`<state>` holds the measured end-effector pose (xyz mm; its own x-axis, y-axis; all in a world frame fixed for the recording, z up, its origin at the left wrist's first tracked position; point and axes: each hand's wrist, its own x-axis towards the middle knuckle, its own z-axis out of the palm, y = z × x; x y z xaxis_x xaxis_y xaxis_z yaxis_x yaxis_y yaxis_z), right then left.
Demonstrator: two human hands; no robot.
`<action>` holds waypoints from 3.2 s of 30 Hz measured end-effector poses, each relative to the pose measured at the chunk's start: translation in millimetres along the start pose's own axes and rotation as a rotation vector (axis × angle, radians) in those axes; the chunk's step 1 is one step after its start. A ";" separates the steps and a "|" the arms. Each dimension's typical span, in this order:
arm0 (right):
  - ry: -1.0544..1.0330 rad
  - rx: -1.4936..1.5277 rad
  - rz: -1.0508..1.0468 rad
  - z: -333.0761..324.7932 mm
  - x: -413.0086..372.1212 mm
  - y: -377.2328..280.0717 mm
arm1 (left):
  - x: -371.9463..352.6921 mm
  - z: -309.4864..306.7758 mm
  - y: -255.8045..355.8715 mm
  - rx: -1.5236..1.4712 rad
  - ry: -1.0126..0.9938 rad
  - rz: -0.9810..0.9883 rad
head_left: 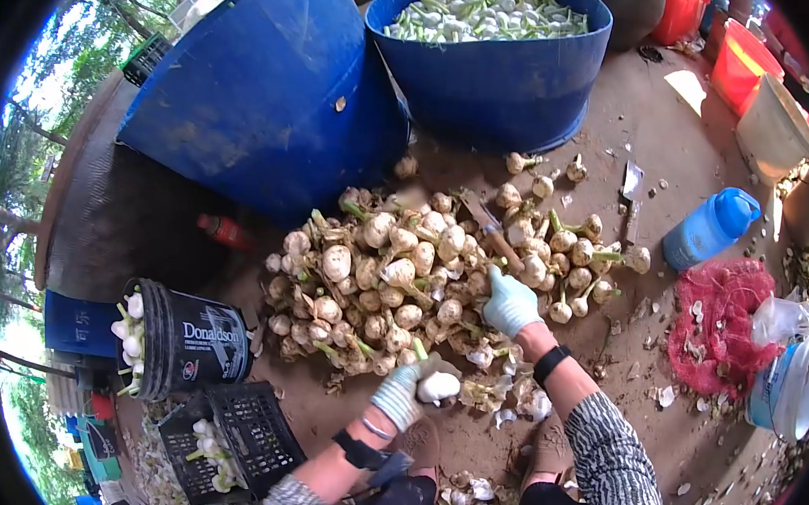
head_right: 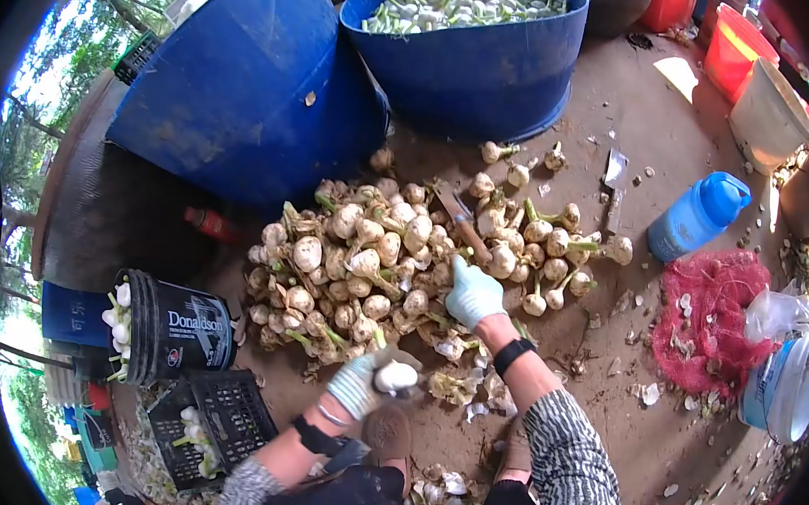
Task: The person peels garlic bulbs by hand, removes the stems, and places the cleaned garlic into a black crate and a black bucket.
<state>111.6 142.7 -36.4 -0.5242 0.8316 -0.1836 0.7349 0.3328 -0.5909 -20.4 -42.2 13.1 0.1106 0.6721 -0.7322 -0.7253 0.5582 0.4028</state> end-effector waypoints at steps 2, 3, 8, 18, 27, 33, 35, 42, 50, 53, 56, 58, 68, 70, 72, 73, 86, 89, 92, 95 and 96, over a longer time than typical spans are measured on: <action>-0.050 0.013 0.002 -12.7 -9.5 -1.7 | -23.6 34.0 60.6 -0.004 0.234 0.227; -0.076 0.020 -0.008 -13.5 -14.2 -0.7 | -33.6 39.2 111.7 -0.229 -0.286 0.233; 0.019 0.412 -0.135 -22.2 -45.6 -24.4 | -110.6 101.5 288.0 0.179 -0.253 1.109; 0.181 0.719 -0.229 -46.1 -91.6 -32.6 | 10.6 57.8 42.1 0.662 0.086 0.599; -0.274 1.097 0.181 -37.8 -89.7 -16.0 | 2.8 53.0 13.5 0.775 0.019 0.584; -0.329 1.061 0.121 -35.3 -112.1 -11.3 | 4.8 30.9 -17.3 0.784 0.013 0.545; -0.336 1.041 0.126 -26.3 -116.0 -10.3 | 2.5 27.0 -17.6 0.539 -0.011 0.421; -0.404 0.879 -0.046 -19.0 -117.2 2.0 | 2.8 15.0 -31.6 0.568 -0.011 0.341; -0.564 0.903 0.045 -40.1 -116.2 1.8 | -0.9 23.6 -40.0 0.072 -0.083 0.127; -0.439 0.817 -0.085 -34.7 -116.1 8.5 | -0.6 24.8 -34.3 0.075 -0.057 0.103; -0.478 0.996 0.174 -48.0 -122.0 0.3 | 1.1 31.8 -34.5 0.561 -0.038 0.460; -0.420 1.024 0.239 -39.7 -124.1 2.7 | 1.7 38.8 -33.8 0.898 0.041 0.702; -0.409 1.174 0.320 -11.5 -125.8 6.7 | 6.0 28.0 -10.9 0.099 -0.178 0.048; -0.443 1.267 0.405 -5.5 -126.4 12.5 | 9.0 28.8 -11.5 0.191 -0.231 0.061; -0.097 0.750 -0.292 7.9 -126.5 22.8 | 12.1 33.8 -18.0 0.752 -0.010 0.679; -0.098 0.751 -0.291 5.8 -127.6 19.9 | 10.7 36.9 -20.2 0.752 -0.010 0.677; -0.338 1.276 0.143 -11.3 -150.7 12.4 | 0.1 22.7 -10.0 0.856 0.087 0.420; -0.404 1.688 0.353 -29.5 -150.0 7.9 | 3.3 15.4 -3.9 0.522 -0.127 0.313; -0.410 1.273 0.201 -22.5 -143.6 1.9 | 11.6 18.7 -12.9 0.557 0.022 0.317; -0.335 1.150 0.198 -25.8 -145.2 -13.4 | 13.7 18.8 -20.9 0.322 0.134 0.303; -0.309 1.112 0.291 -21.0 -140.5 -4.9 | 11.2 18.7 -20.3 0.323 0.136 0.302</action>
<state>190.7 33.6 8.8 -0.5932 0.6185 -0.5154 0.1469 -0.5462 -0.8247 8.3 -37.0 6.9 -0.1793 0.7698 -0.6126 -0.4603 0.4847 0.7438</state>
